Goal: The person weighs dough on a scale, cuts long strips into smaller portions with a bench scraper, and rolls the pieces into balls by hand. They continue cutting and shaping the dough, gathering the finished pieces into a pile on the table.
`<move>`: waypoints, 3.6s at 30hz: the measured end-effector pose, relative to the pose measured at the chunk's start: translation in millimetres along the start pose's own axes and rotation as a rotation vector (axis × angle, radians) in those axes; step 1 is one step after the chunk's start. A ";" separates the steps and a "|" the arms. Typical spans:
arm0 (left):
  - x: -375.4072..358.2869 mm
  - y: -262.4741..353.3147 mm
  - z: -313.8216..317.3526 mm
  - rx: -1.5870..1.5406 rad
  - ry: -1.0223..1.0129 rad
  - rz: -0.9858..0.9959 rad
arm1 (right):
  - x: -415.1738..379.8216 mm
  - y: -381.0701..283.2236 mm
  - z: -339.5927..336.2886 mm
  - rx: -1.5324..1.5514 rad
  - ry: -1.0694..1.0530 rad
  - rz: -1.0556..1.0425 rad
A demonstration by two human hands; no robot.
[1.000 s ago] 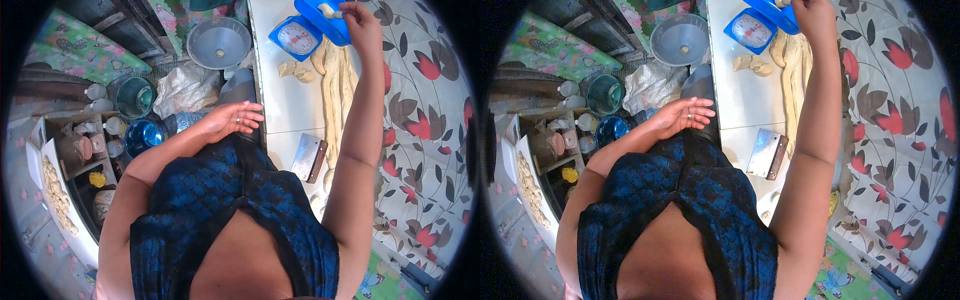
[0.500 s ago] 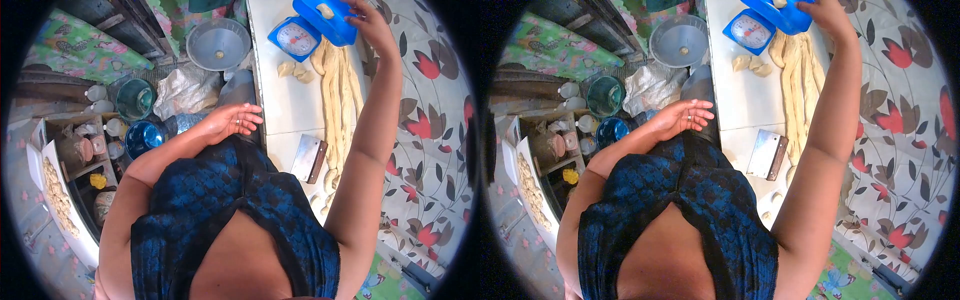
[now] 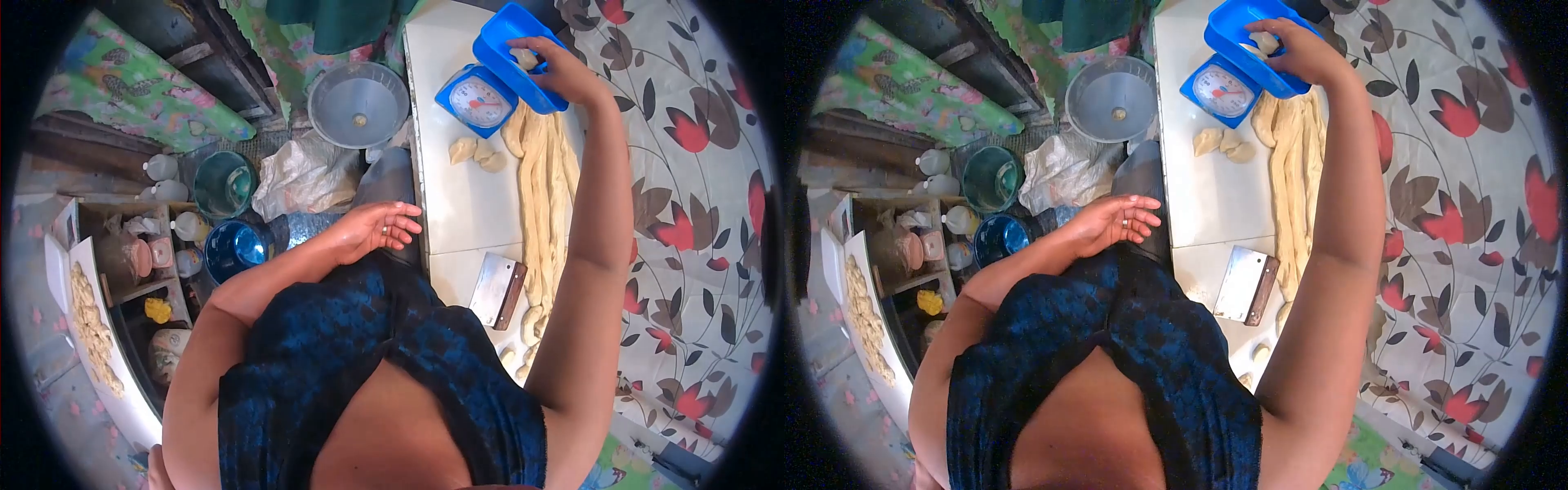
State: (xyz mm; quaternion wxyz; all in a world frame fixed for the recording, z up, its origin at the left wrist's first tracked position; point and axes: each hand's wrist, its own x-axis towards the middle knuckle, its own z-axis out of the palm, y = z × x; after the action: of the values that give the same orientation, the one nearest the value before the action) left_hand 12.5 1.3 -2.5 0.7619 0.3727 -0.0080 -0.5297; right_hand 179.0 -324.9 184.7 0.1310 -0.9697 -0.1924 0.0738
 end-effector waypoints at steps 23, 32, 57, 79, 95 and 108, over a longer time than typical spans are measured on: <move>6.1 -2.3 5.1 0.036 -0.013 -0.082 | -217.7 -93.9 125.3 0.717 0.864 0.353; 10.6 -9.4 28.8 0.150 -0.100 -0.177 | -275.9 -156.1 237.1 1.742 1.076 0.458; -9.9 -5.7 16.4 0.090 0.017 -0.024 | -210.6 -141.7 234.1 0.353 0.632 0.542; 12.7 -2.1 11.5 0.047 -0.045 -0.104 | -426.9 -94.0 177.0 0.000 1.791 1.176; 0.6 2.2 4.2 0.069 0.013 -0.004 | -95.5 -51.2 190.3 0.240 0.582 0.216; 0.9 -0.3 -8.3 -0.020 0.040 0.002 | -100.9 -84.1 130.9 0.728 0.499 0.131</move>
State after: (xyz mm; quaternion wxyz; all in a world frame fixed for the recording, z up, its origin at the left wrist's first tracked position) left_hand 16.1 5.2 -9.0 0.7661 0.3754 0.0120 -0.5215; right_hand 31.6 -259.9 92.9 0.5014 -0.8587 -0.0546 -0.0913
